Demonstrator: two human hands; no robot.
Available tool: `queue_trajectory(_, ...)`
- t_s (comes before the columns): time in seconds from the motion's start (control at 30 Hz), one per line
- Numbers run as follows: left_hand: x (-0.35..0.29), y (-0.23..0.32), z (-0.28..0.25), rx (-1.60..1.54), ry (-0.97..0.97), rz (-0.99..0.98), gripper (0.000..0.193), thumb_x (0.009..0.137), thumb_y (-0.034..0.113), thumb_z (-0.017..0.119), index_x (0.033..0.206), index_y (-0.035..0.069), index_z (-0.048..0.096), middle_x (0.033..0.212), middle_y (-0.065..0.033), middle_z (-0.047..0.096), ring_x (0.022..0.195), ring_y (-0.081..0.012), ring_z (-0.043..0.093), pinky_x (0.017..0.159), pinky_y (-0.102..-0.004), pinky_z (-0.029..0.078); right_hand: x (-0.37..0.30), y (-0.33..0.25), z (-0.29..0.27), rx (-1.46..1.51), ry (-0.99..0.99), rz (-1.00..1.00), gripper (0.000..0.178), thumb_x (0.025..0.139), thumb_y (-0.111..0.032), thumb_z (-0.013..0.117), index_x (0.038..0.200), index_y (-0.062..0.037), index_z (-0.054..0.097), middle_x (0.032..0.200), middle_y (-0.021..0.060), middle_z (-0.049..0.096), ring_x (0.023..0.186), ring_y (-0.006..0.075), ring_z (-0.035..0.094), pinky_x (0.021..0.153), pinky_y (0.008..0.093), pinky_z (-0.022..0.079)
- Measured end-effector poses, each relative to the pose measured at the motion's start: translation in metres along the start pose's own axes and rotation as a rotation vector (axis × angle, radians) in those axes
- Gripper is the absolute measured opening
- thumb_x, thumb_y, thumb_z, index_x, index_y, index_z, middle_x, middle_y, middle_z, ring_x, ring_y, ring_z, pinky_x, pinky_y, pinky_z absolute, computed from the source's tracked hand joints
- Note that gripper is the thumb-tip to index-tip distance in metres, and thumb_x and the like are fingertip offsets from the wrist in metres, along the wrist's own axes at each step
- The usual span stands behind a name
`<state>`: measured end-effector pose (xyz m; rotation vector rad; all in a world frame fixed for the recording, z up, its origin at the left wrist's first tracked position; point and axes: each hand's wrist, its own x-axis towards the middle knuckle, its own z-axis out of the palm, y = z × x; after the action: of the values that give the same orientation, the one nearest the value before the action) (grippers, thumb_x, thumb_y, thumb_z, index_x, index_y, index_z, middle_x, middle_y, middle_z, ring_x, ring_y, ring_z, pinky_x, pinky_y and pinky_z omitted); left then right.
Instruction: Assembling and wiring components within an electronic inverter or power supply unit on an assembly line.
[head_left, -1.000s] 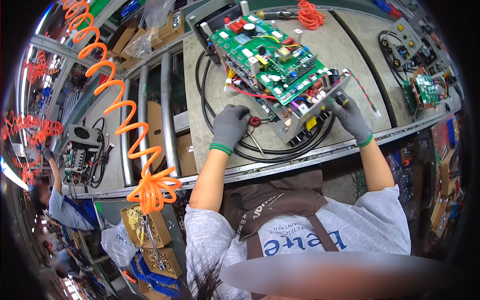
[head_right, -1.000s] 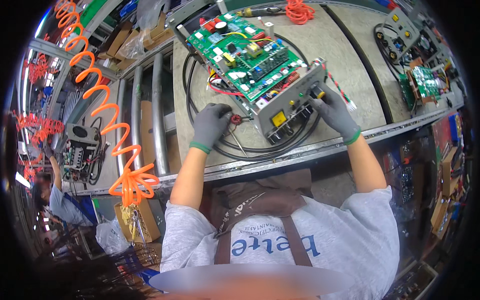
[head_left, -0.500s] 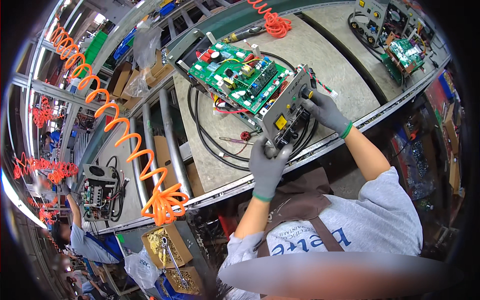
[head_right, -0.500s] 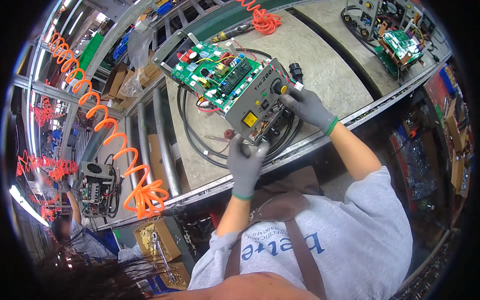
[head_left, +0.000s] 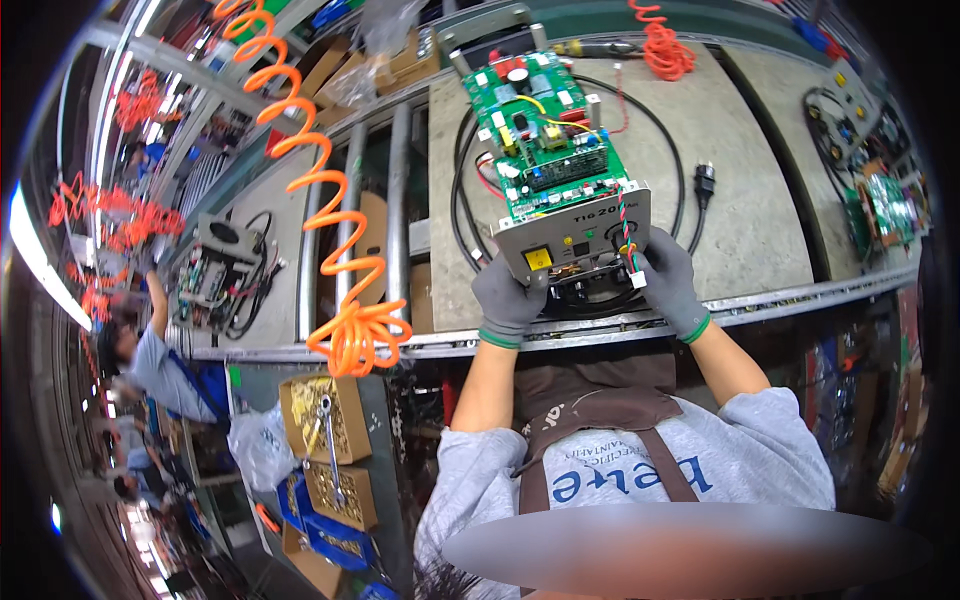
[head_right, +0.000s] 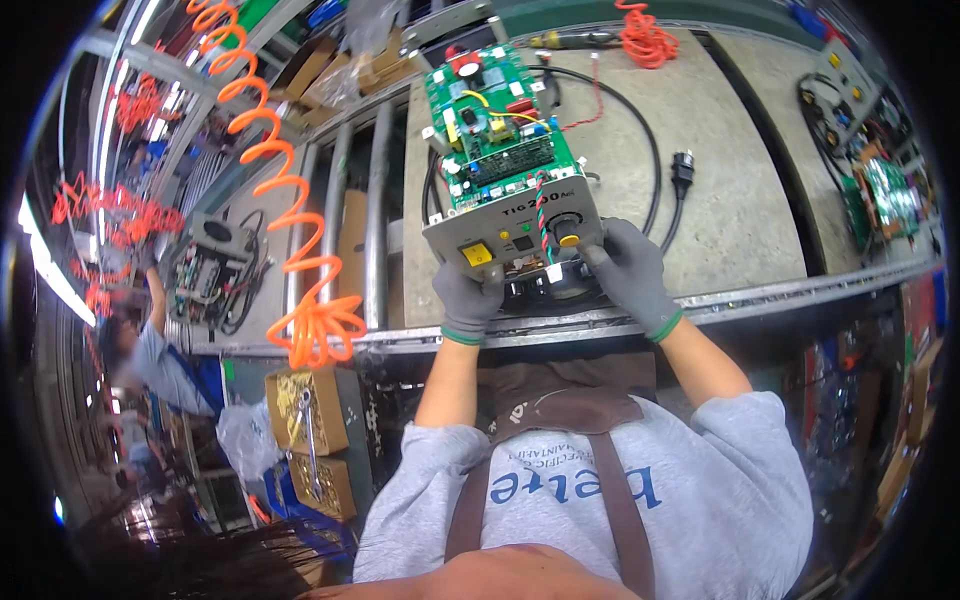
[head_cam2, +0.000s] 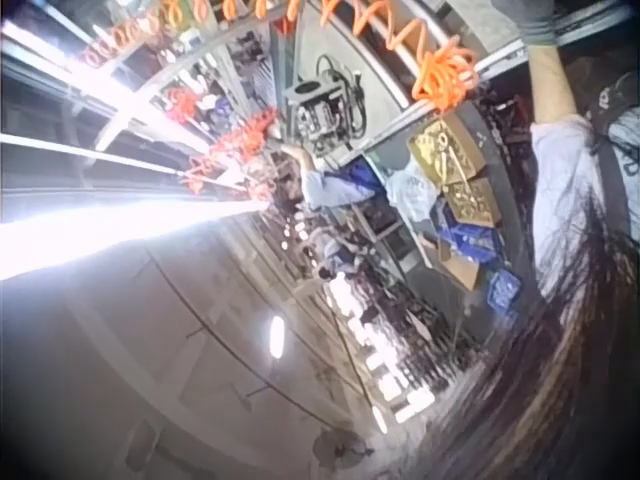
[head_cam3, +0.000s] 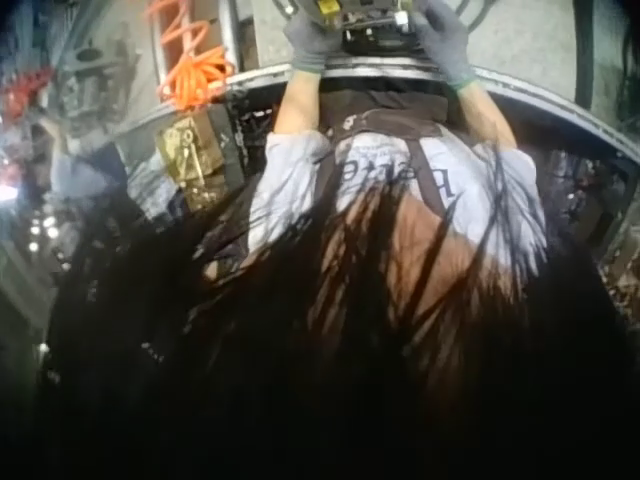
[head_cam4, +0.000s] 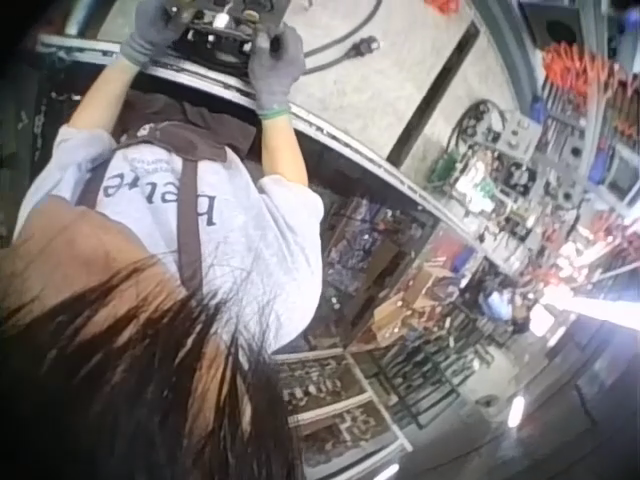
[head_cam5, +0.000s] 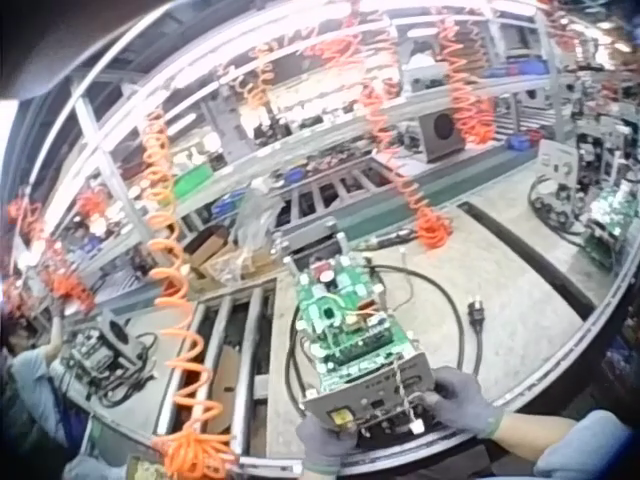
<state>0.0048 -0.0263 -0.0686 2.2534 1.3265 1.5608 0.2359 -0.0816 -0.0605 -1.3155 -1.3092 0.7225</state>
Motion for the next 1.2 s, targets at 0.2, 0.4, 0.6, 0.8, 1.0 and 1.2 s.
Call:
queue_trajectory(0.2, 0.001, -0.094, -0.059, -0.628, -0.223, -0.607, 0.029, 0.083, 0.011, 0.055, 0.111, 0.004, 0.062, 0.085, -0.0015, 0.065, 0.076, -0.0105, 0.061, 0.07, -0.0254, 0.049, 0.008, -0.007, 0.03, -0.092, -0.134, -0.082, 0.021, 0.079, -0.02, 0.07, 0.082, -0.0016, 0.061, 0.07, 0.0109, 0.054, 0.062, 0.0203, 0.053, 0.058, 0.0329, 0.044)
queue_trajectory(0.4, 0.047, -0.063, -0.061, 0.614, -0.639, -0.332, 0.027, 0.082, 0.019, 0.057, 0.105, 0.008, 0.066, 0.104, -0.0178, 0.065, 0.096, -0.0331, 0.065, 0.081, -0.0419, 0.053, 0.032, -0.007, 0.04, -0.03, -0.428, -0.119, 0.023, 0.077, -0.017, 0.072, 0.089, -0.0011, 0.061, 0.072, 0.008, 0.057, 0.067, 0.0162, 0.055, 0.064, 0.0293, 0.047)
queue_trajectory(0.6, 0.052, -0.097, -0.056, 0.575, -0.652, -0.343, 0.024, 0.079, 0.02, 0.06, 0.102, 0.011, 0.063, 0.113, -0.0105, 0.06, 0.094, -0.0323, 0.065, 0.073, -0.0442, 0.053, 0.072, -0.014, 0.021, -0.121, -0.877, -0.095, 0.017, 0.081, -0.008, 0.066, 0.095, 0.0005, 0.067, 0.083, 0.008, 0.067, 0.076, 0.0159, 0.064, 0.072, 0.0311, 0.051)
queue_trajectory(0.8, 0.062, -0.095, -0.075, 0.619, -0.804, -0.432, 0.026, 0.082, 0.021, 0.059, 0.107, 0.023, 0.065, 0.132, 0.0002, 0.052, 0.098, -0.0259, 0.065, 0.077, -0.0387, 0.053, 0.244, 0.006, 0.009, 0.106, -0.215, -0.056, 0.039, 0.096, -0.019, 0.049, 0.127, 0.0047, 0.054, 0.126, 0.0139, 0.057, 0.114, 0.0214, 0.056, 0.092, 0.032, 0.047)
queue_trajectory(1.0, 0.083, -0.085, -0.082, 0.717, -0.872, -0.389, 0.017, 0.08, 0.014, 0.06, 0.096, 0.016, 0.065, 0.109, -0.0062, 0.055, 0.088, -0.0287, 0.065, 0.068, -0.0402, 0.053, 0.409, 0.077, 0.063, -0.085, -0.387, -0.35, 0.039, 0.097, -0.014, 0.045, 0.132, 0.0033, 0.049, 0.135, 0.0119, 0.049, 0.117, 0.0184, 0.053, 0.098, 0.0311, 0.043)
queue_trajectory(1.2, 0.074, -0.089, -0.089, 0.752, -0.722, -0.403, 0.011, 0.078, 0.012, 0.061, 0.087, 0.012, 0.068, 0.092, -0.0074, 0.061, 0.081, -0.0277, 0.067, 0.058, -0.0408, 0.051, 0.475, 0.142, 0.082, 0.082, -0.81, -0.246, 0.039, 0.094, -0.007, 0.048, 0.131, 0.0041, 0.049, 0.127, 0.0092, 0.056, 0.107, 0.0144, 0.055, 0.092, 0.0301, 0.044)
